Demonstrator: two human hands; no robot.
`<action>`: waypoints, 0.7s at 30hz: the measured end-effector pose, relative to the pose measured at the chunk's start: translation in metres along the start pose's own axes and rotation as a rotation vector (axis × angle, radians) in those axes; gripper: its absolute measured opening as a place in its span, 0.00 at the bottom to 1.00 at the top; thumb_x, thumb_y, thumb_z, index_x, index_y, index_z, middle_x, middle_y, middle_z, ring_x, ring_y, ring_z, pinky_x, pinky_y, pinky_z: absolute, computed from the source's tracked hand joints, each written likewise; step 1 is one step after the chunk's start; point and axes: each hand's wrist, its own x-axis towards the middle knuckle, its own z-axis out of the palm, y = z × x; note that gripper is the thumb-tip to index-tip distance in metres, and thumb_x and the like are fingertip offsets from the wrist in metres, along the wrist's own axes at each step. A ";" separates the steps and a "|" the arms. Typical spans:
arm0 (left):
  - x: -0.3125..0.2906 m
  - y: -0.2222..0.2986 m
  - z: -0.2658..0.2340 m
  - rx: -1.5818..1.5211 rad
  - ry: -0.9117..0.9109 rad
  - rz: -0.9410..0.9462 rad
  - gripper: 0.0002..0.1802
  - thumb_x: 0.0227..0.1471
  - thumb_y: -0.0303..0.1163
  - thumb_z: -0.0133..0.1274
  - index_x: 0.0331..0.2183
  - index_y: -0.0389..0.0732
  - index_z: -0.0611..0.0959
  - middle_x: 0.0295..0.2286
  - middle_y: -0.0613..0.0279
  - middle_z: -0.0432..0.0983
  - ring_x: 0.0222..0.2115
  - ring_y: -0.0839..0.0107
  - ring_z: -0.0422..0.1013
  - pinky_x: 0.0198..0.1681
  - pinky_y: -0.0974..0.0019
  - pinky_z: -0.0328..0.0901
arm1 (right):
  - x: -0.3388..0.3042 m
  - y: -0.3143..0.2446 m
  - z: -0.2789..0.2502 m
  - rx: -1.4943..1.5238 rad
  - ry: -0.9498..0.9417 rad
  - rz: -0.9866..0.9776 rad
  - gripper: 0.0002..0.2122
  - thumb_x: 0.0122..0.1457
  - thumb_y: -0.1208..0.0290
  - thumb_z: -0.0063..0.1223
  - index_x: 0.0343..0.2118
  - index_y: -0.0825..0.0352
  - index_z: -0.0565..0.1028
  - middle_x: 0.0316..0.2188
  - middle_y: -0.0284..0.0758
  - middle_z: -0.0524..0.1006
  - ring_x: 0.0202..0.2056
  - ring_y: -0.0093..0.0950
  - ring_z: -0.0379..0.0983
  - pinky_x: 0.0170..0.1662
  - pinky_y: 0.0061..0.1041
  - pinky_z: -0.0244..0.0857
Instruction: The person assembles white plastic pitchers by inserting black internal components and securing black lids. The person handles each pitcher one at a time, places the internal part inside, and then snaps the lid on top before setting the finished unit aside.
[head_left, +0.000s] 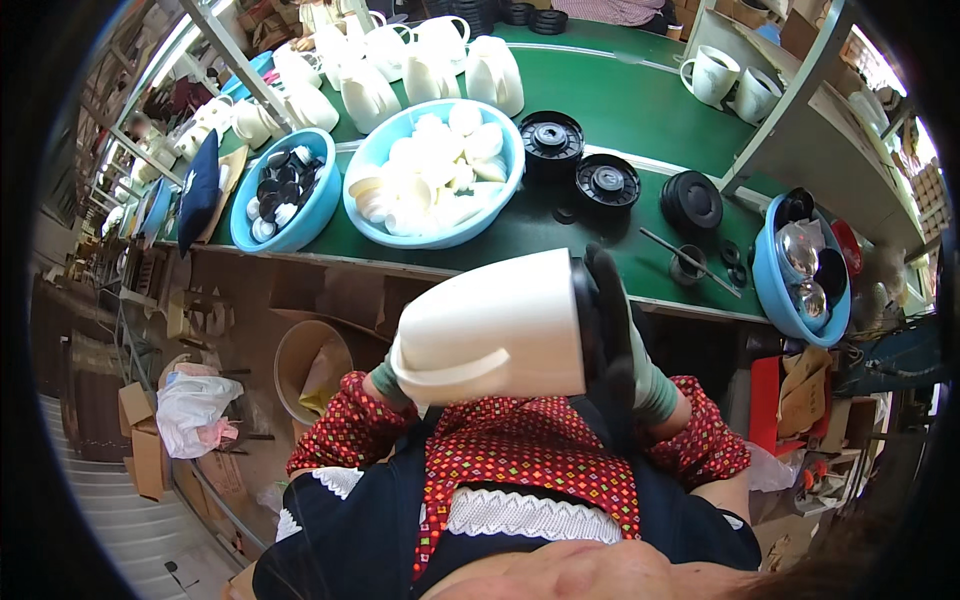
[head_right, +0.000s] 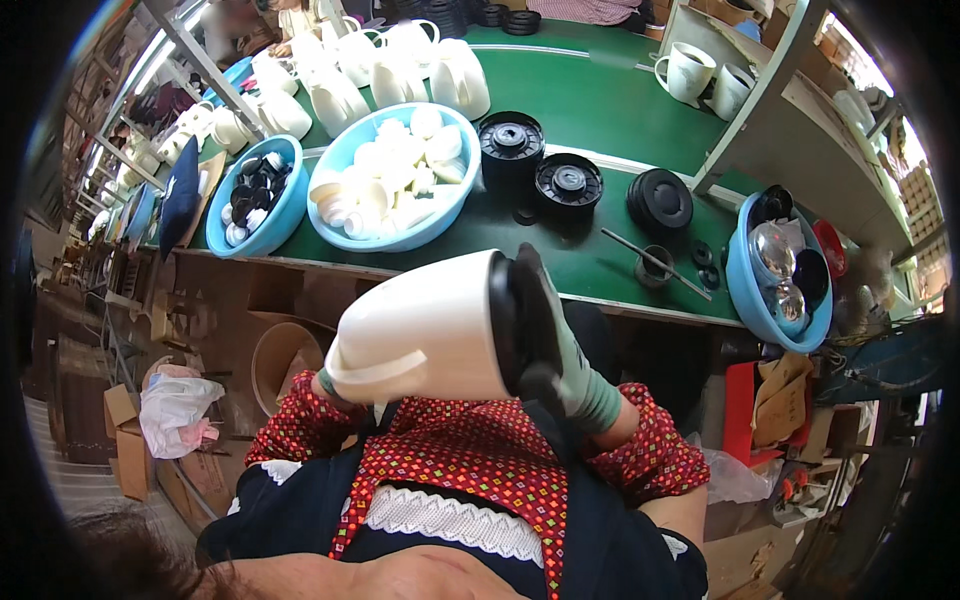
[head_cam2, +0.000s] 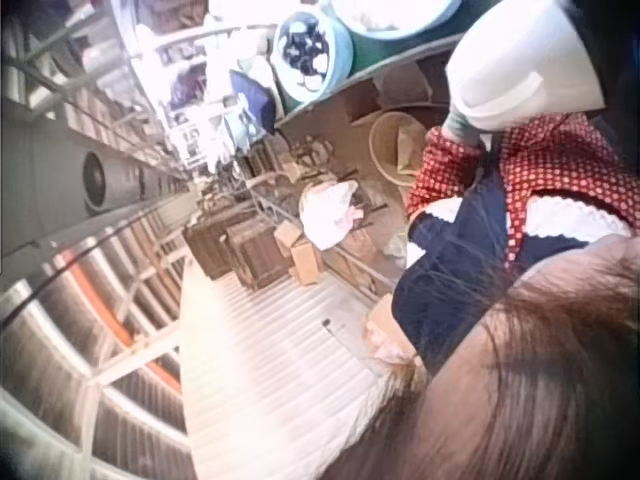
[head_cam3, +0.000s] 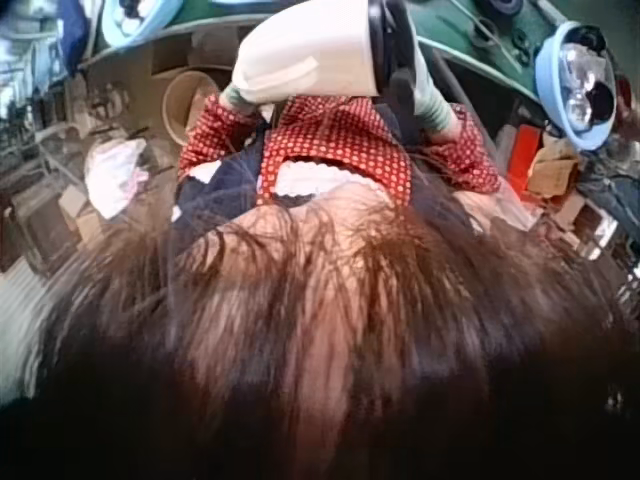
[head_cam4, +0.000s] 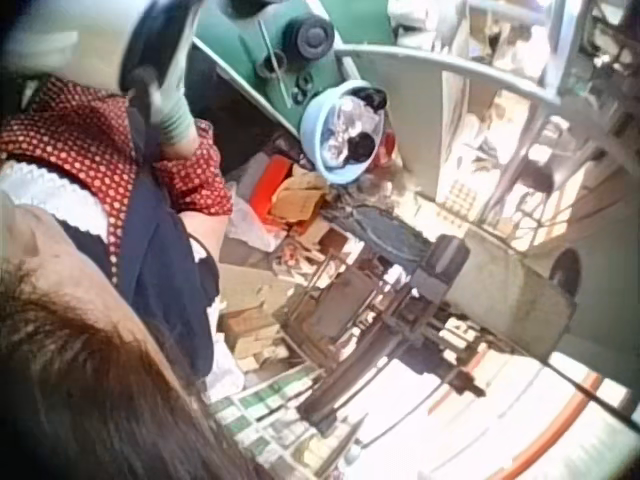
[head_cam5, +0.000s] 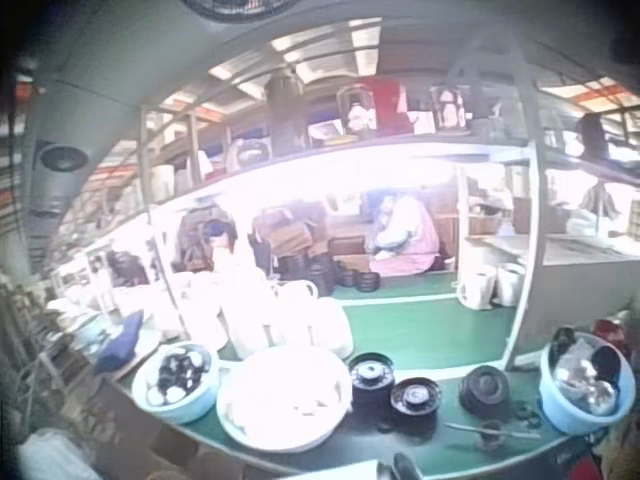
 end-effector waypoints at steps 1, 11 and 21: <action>0.002 -0.010 0.006 -0.160 -0.054 -0.065 0.27 0.63 0.33 0.60 0.61 0.37 0.76 0.59 0.52 0.75 0.57 0.60 0.74 0.59 0.58 0.71 | 0.002 -0.005 -0.009 -0.188 -0.104 -0.074 0.59 0.54 0.27 0.59 0.78 0.63 0.48 0.77 0.53 0.44 0.77 0.50 0.42 0.75 0.49 0.41; -0.008 -0.074 0.037 -0.993 -0.049 -0.345 0.28 0.67 0.35 0.56 0.64 0.36 0.74 0.61 0.52 0.74 0.58 0.61 0.75 0.60 0.57 0.71 | 0.024 -0.025 -0.024 -0.616 -0.363 -0.336 0.48 0.43 0.34 0.72 0.67 0.56 0.72 0.72 0.63 0.53 0.71 0.67 0.49 0.70 0.65 0.46; 0.047 -0.021 -0.016 0.583 0.364 0.127 0.15 0.44 0.30 0.69 0.36 0.35 0.85 0.29 0.56 0.77 0.31 0.58 0.75 0.37 0.59 0.71 | -0.022 0.056 -0.008 -0.119 0.353 -0.002 0.26 0.66 0.63 0.62 0.64 0.69 0.72 0.69 0.44 0.66 0.67 0.36 0.65 0.67 0.38 0.63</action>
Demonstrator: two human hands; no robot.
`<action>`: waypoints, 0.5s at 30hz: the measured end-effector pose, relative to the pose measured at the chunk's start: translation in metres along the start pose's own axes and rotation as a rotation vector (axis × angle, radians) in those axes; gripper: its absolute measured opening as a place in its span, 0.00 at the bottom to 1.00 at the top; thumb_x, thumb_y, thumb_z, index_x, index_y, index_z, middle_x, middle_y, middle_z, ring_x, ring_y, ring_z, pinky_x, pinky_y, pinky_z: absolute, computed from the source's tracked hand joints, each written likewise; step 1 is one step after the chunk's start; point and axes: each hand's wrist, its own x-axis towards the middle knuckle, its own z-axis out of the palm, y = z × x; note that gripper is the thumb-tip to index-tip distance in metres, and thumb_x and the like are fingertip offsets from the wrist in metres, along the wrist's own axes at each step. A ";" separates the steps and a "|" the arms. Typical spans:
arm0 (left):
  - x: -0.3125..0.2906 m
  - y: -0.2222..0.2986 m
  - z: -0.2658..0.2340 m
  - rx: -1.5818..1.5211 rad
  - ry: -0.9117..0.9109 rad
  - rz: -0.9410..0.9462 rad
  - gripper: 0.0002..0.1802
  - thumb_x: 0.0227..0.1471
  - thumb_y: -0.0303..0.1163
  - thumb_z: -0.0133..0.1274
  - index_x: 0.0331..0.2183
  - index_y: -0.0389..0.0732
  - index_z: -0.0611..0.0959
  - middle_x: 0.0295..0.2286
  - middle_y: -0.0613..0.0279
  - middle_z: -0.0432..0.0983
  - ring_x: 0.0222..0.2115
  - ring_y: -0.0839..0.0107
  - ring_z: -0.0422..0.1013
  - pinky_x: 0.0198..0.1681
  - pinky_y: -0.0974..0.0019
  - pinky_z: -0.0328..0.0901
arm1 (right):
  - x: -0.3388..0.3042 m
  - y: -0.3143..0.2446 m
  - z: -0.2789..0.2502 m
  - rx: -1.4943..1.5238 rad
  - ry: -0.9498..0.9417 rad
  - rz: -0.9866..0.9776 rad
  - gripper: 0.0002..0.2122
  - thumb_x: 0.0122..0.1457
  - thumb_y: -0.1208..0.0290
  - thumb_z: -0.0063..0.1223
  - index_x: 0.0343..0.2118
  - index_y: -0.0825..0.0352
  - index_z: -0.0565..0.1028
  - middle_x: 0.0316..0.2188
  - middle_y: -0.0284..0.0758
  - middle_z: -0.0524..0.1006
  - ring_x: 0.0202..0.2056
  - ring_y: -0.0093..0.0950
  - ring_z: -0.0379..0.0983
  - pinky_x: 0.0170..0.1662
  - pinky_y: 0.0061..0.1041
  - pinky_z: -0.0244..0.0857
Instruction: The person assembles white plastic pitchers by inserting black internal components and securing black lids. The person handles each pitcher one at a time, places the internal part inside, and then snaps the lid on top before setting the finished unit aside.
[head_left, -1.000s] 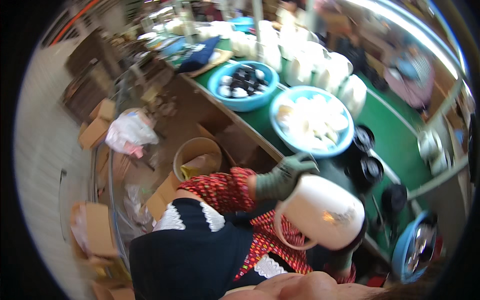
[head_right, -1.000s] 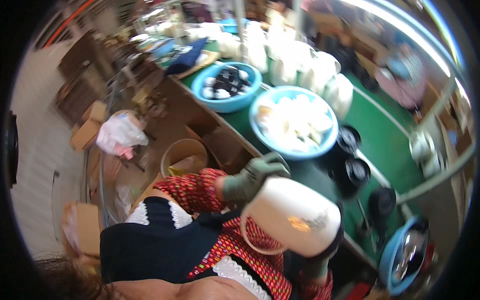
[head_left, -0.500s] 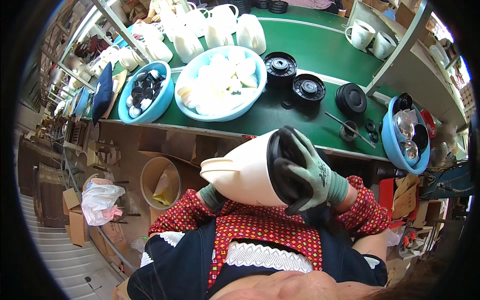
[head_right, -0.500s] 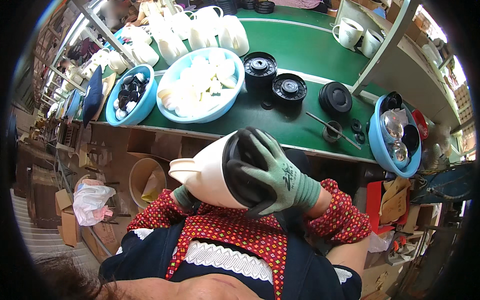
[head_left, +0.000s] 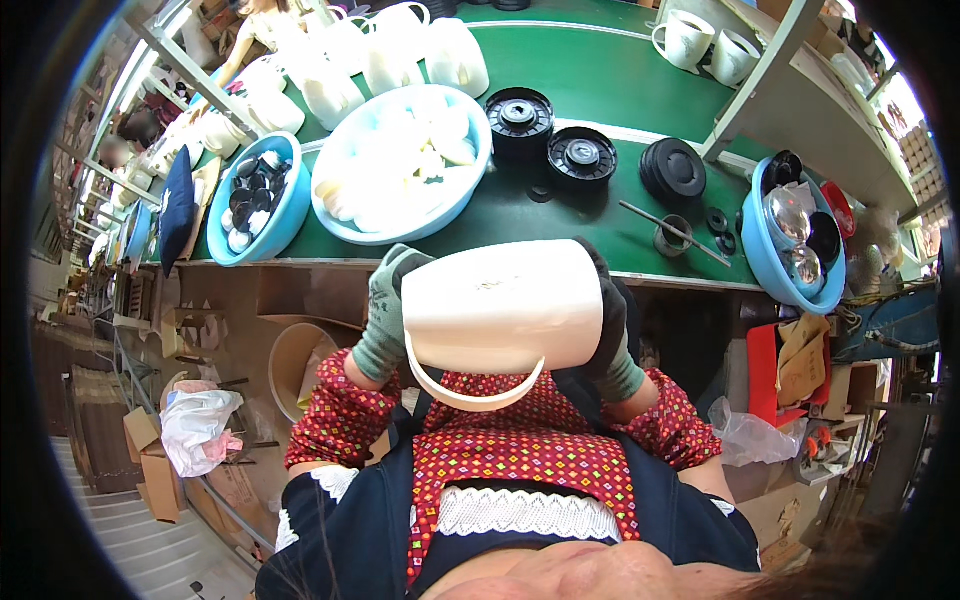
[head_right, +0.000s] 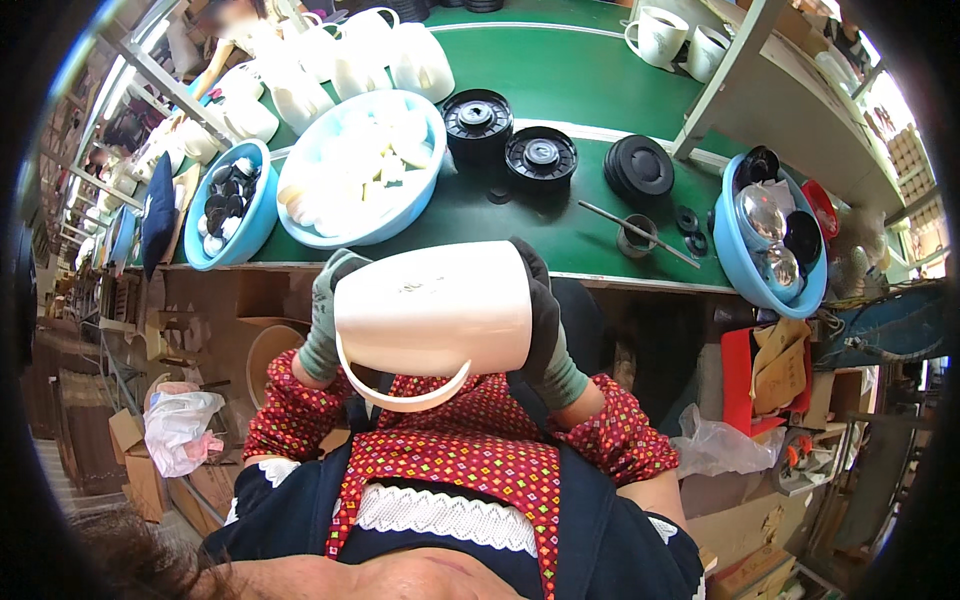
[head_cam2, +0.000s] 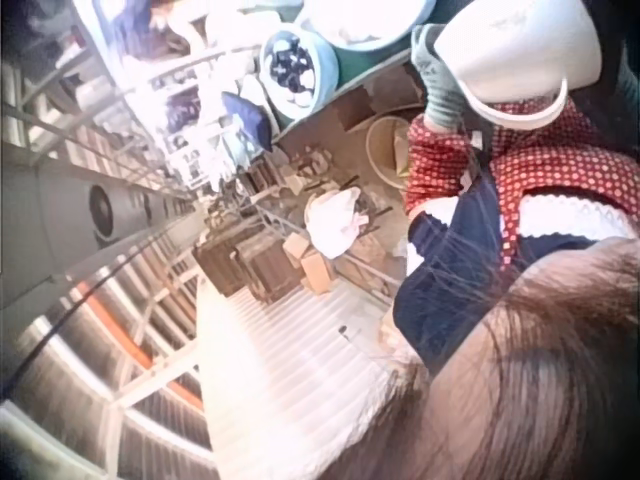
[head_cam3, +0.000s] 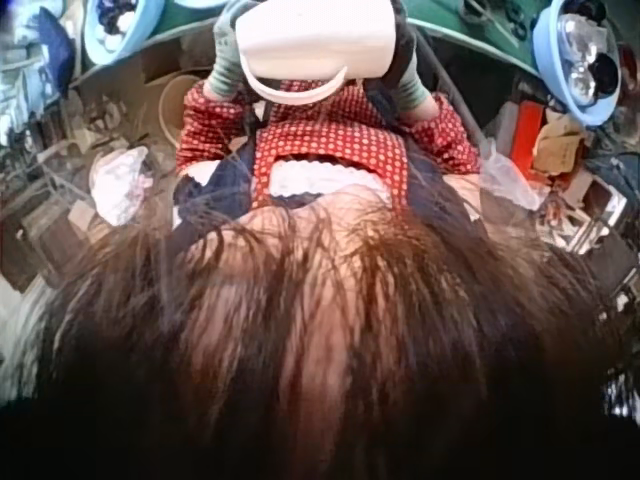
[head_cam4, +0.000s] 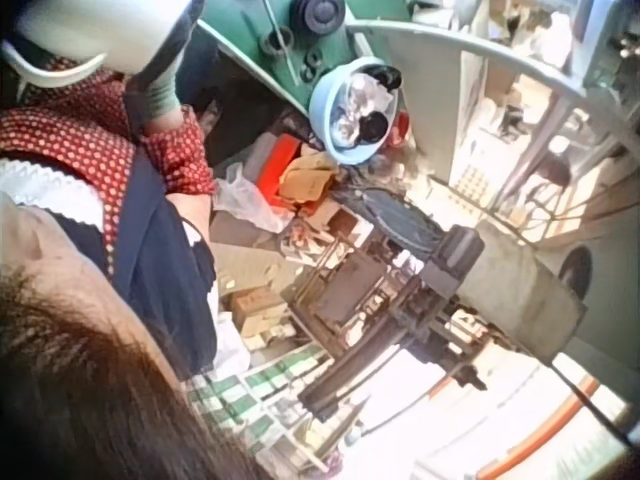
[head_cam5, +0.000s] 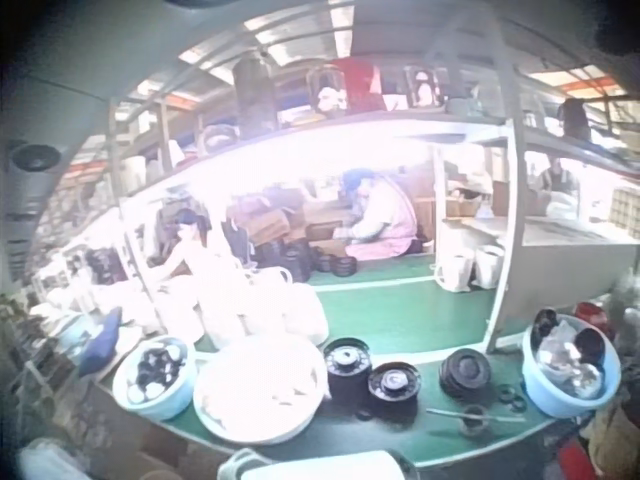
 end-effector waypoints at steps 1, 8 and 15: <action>0.002 0.007 -0.007 0.069 -0.036 0.035 0.15 0.45 0.31 0.68 0.36 0.35 0.85 0.31 0.54 0.77 0.33 0.56 0.77 0.38 0.58 0.71 | -0.002 0.008 -0.004 -0.243 -0.076 -0.106 0.24 0.64 0.66 0.63 0.62 0.69 0.74 0.68 0.44 0.67 0.67 0.36 0.65 0.67 0.38 0.63; 0.021 0.048 -0.024 0.266 -0.204 0.078 0.14 0.46 0.32 0.65 0.35 0.38 0.83 0.34 0.48 0.76 0.37 0.47 0.76 0.41 0.53 0.71 | -0.016 0.008 0.023 0.054 -0.016 0.164 0.19 0.62 0.78 0.62 0.56 0.74 0.76 0.48 0.38 0.85 0.47 0.29 0.83 0.51 0.29 0.77; 0.042 0.076 -0.010 0.799 -0.495 0.046 0.27 0.37 0.40 0.71 0.38 0.37 0.79 0.37 0.46 0.75 0.36 0.46 0.79 0.41 0.52 0.75 | -0.004 -0.021 0.015 0.340 -0.110 0.349 0.42 0.60 0.68 0.69 0.74 0.69 0.58 0.72 0.49 0.60 0.71 0.42 0.60 0.72 0.42 0.56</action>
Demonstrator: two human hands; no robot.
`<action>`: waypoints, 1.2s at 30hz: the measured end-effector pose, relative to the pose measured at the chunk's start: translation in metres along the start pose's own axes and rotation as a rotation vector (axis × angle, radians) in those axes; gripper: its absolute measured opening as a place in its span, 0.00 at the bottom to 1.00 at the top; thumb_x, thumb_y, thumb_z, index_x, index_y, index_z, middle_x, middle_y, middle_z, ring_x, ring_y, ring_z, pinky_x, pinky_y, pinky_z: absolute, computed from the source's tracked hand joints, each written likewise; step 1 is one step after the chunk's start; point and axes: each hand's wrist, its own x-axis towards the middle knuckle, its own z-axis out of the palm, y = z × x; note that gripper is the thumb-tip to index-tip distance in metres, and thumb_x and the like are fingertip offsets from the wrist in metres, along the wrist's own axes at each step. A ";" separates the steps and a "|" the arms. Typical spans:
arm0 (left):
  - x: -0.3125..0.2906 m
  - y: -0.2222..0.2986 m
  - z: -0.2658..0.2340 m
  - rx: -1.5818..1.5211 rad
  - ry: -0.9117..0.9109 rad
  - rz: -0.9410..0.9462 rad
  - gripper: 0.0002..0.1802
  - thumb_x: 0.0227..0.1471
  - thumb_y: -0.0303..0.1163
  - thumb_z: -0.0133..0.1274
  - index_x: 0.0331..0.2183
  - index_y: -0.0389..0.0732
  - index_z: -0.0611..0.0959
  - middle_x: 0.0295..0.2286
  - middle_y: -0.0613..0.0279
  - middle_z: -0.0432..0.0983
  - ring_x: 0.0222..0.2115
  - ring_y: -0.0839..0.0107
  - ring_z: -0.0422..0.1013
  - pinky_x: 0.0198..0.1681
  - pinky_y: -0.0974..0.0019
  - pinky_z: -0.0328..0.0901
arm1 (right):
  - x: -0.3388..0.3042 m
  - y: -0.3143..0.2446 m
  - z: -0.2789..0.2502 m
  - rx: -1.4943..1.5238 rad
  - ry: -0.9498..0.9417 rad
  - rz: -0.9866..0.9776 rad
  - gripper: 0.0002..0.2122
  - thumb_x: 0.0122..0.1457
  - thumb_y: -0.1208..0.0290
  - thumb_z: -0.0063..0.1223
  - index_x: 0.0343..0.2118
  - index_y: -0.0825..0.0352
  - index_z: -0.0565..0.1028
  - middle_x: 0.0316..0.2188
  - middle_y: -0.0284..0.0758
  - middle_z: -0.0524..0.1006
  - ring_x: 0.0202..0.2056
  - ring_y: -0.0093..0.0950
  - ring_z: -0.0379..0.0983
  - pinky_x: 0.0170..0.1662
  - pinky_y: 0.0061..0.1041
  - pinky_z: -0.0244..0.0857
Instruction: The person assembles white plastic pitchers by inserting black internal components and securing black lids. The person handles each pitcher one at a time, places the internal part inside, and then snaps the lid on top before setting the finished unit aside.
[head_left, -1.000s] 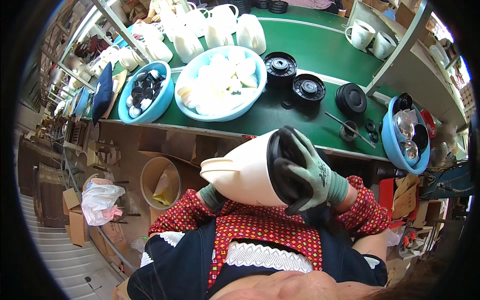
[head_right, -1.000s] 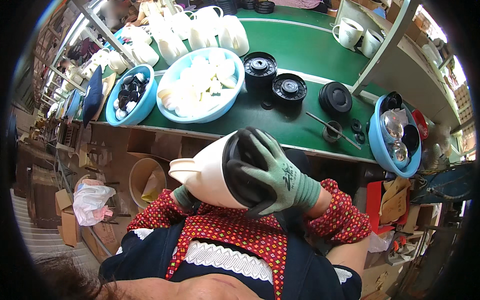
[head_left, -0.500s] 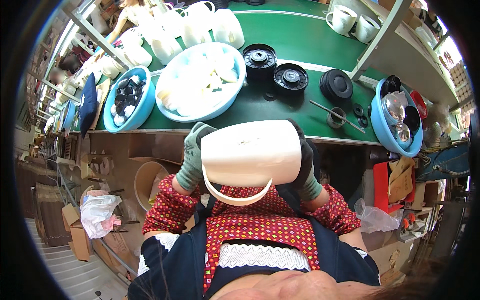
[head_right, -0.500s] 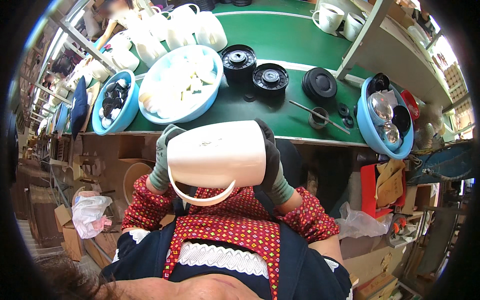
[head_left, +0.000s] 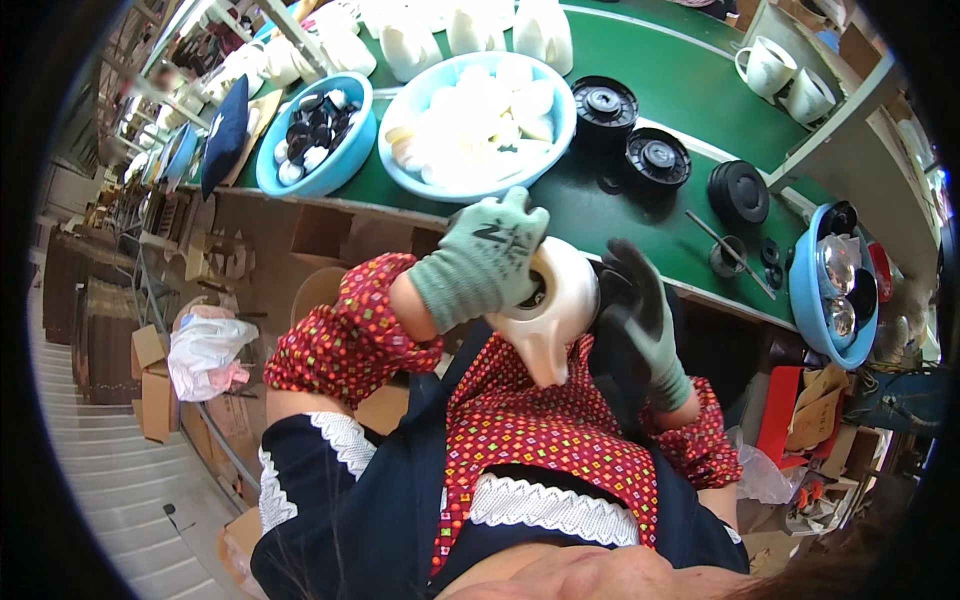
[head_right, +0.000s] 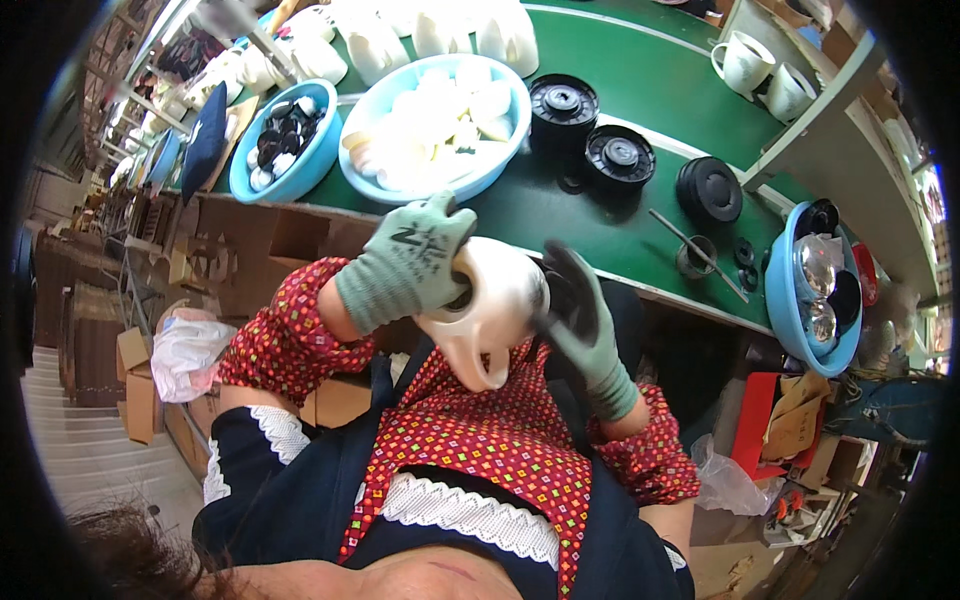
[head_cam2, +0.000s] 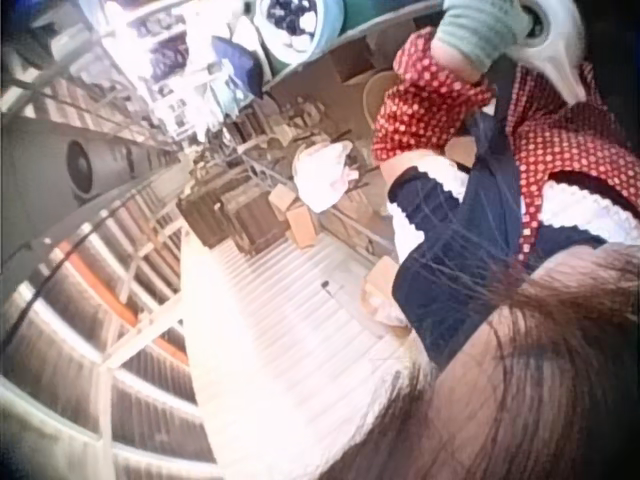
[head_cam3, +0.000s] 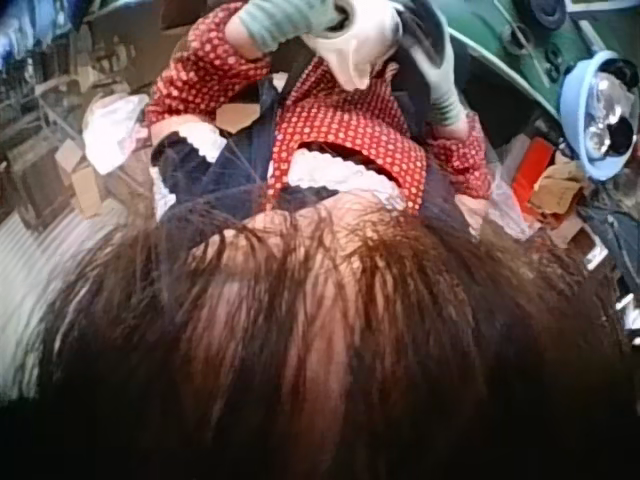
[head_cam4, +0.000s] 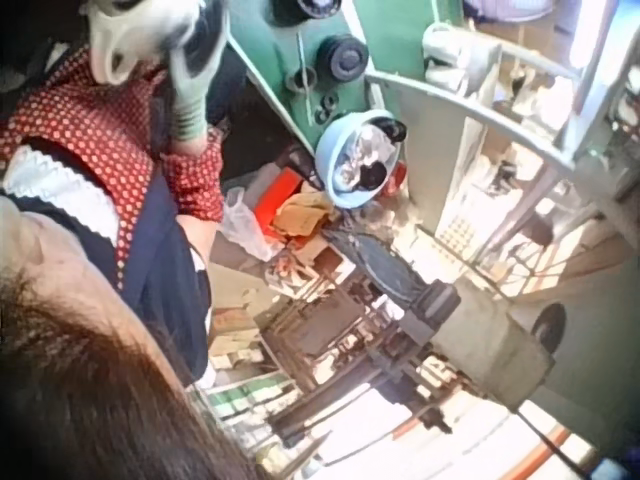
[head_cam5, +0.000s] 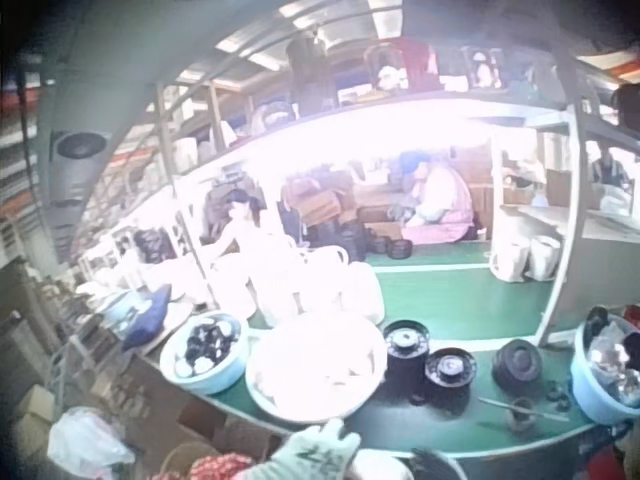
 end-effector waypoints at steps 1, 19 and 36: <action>-0.002 0.003 0.002 -0.033 0.018 0.026 0.29 0.38 0.40 0.71 0.40 0.37 0.79 0.39 0.46 0.75 0.38 0.47 0.79 0.42 0.52 0.75 | 0.005 -0.020 0.008 -0.395 -0.175 -0.109 0.45 0.54 0.63 0.74 0.73 0.66 0.60 0.73 0.50 0.59 0.71 0.46 0.58 0.72 0.44 0.55; -0.020 -0.006 0.029 -0.216 0.092 0.536 0.37 0.36 0.52 0.72 0.52 0.53 0.87 0.73 0.39 0.47 0.74 0.31 0.38 0.74 0.25 0.33 | 0.009 -0.057 0.043 -1.312 -0.343 -0.224 0.35 0.47 0.66 0.76 0.59 0.68 0.73 0.69 0.66 0.54 0.68 0.68 0.57 0.70 0.58 0.56; -0.009 -0.008 0.049 -0.394 0.103 0.568 0.32 0.39 0.48 0.75 0.47 0.48 0.88 0.67 0.40 0.54 0.72 0.29 0.41 0.71 0.26 0.48 | 0.026 -0.064 0.041 -1.327 -0.450 -0.260 0.26 0.46 0.68 0.73 0.50 0.69 0.80 0.65 0.63 0.62 0.64 0.63 0.64 0.68 0.55 0.61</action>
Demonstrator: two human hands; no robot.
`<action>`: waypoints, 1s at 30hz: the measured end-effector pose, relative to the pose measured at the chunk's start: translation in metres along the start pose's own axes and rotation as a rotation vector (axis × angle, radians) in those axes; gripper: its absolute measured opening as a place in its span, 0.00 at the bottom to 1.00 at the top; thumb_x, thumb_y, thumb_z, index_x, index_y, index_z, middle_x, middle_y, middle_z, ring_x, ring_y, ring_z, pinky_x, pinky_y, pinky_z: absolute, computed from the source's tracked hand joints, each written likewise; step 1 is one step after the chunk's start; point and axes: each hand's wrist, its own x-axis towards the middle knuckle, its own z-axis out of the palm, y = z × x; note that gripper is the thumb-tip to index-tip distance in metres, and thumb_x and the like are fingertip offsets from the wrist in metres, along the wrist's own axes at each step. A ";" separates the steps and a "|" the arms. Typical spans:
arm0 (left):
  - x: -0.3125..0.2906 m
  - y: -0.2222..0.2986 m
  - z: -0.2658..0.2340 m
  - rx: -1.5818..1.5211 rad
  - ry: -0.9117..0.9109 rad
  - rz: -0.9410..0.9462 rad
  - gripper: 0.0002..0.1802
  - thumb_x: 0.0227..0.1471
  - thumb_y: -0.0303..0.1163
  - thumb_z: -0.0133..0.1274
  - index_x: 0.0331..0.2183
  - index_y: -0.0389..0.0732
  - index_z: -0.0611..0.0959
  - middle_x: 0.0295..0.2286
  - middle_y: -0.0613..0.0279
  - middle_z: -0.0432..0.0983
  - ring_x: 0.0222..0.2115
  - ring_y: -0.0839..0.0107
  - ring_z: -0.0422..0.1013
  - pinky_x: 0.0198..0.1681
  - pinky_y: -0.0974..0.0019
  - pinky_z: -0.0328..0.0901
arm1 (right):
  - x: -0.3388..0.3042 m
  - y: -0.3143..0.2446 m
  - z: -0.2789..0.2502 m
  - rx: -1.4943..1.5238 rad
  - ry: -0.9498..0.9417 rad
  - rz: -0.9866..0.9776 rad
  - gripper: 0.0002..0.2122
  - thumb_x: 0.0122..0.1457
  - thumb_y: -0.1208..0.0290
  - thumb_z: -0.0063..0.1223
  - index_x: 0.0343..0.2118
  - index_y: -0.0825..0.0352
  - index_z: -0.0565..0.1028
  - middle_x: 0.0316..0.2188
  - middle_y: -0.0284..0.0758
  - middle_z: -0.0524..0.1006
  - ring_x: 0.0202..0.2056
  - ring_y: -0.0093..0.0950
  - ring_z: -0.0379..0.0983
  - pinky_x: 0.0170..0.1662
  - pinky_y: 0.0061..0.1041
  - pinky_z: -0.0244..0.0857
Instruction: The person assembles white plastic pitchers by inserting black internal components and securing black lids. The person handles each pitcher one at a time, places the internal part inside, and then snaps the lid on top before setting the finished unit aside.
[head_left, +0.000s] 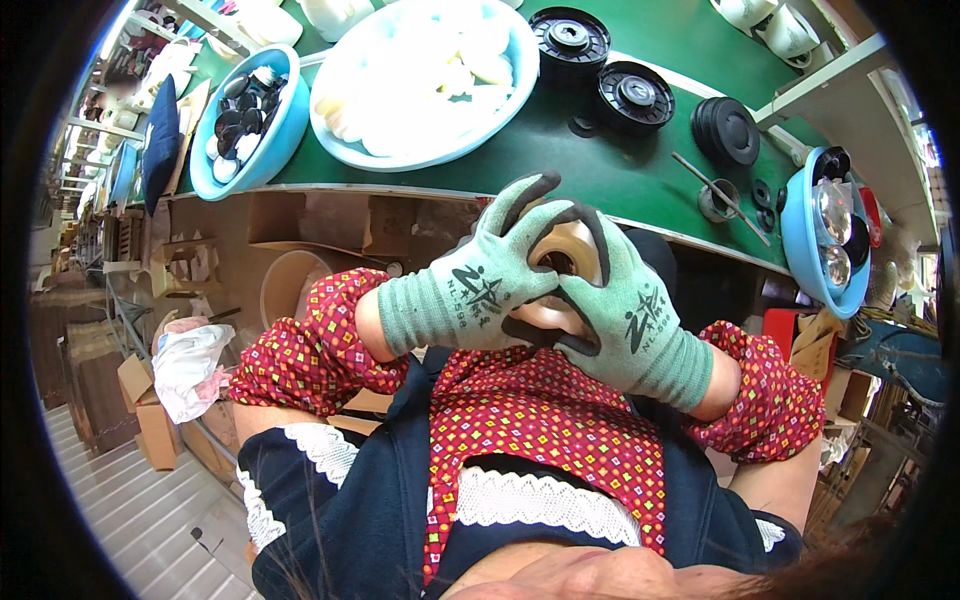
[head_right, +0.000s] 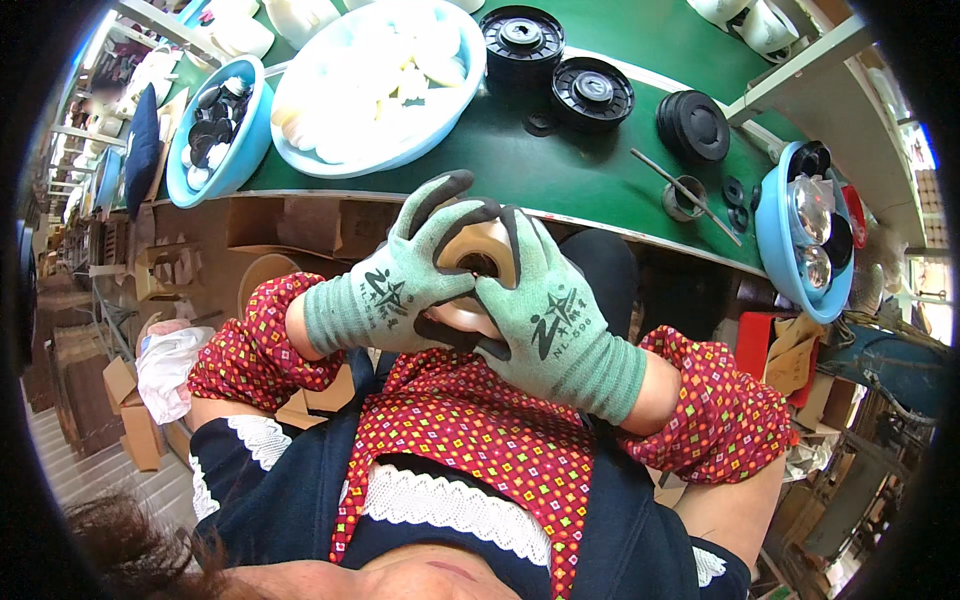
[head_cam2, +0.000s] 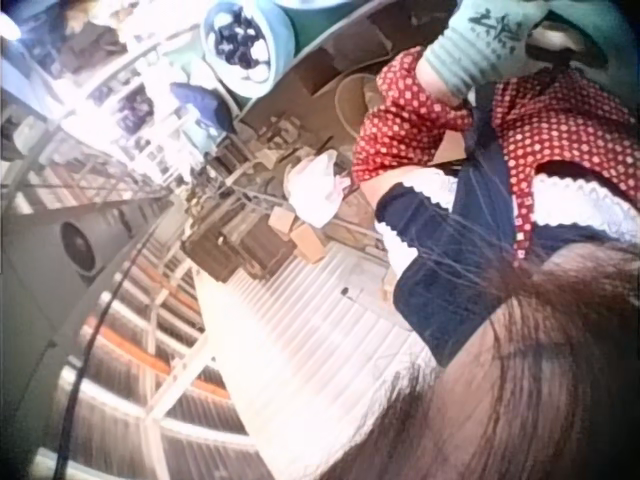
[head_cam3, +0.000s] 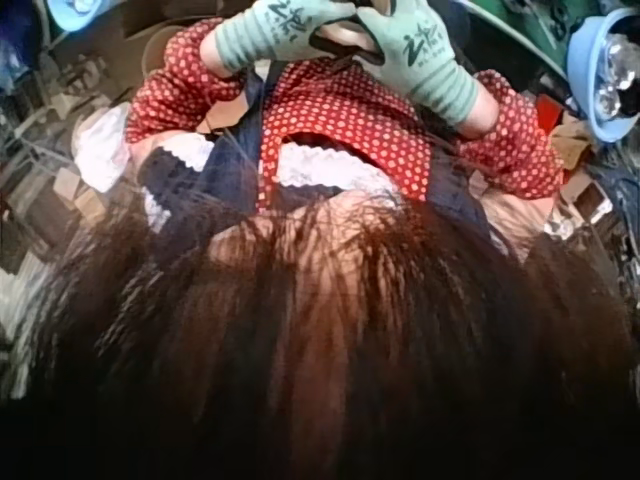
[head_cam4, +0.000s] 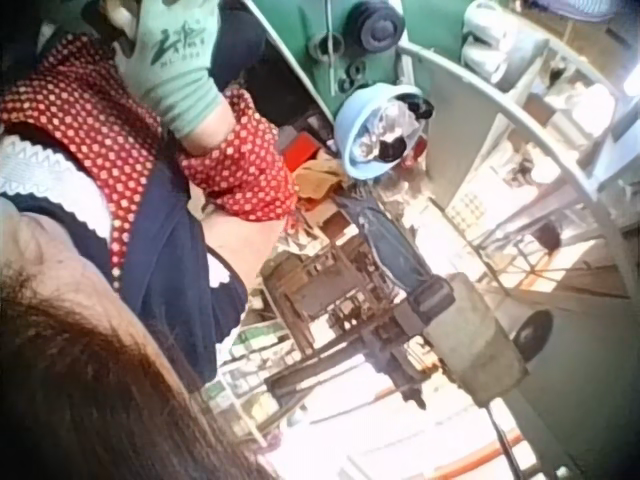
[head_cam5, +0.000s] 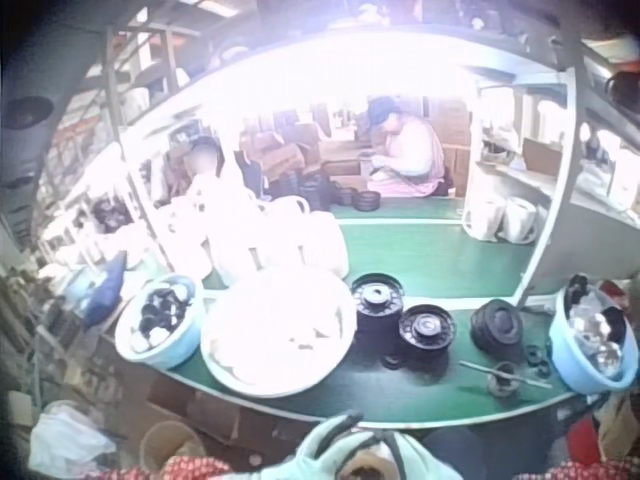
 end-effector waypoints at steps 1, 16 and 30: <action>-0.001 -0.002 0.000 -0.003 0.002 -0.002 0.32 0.39 0.48 0.75 0.47 0.48 0.88 0.67 0.40 0.54 0.71 0.29 0.41 0.71 0.26 0.48 | 0.000 0.000 0.002 0.029 0.000 0.038 0.25 0.45 0.68 0.74 0.49 0.69 0.80 0.65 0.62 0.62 0.65 0.63 0.64 0.68 0.55 0.60; -0.022 -0.008 -0.010 -0.011 0.230 -0.083 0.75 0.31 0.51 0.80 0.71 0.32 0.56 0.68 0.42 0.56 0.66 0.37 0.55 0.72 0.39 0.52 | -0.024 0.018 0.038 0.694 0.232 0.247 0.51 0.54 0.62 0.76 0.74 0.72 0.52 0.70 0.49 0.61 0.70 0.43 0.60 0.72 0.40 0.55; -0.001 0.042 -0.002 0.162 0.281 0.189 0.51 0.35 0.40 0.76 0.63 0.40 0.77 0.61 0.47 0.68 0.62 0.43 0.64 0.65 0.42 0.65 | 0.009 0.133 0.078 2.247 -0.304 0.431 0.35 0.74 0.39 0.38 0.71 0.64 0.65 0.67 0.43 0.71 0.66 0.40 0.68 0.73 0.42 0.56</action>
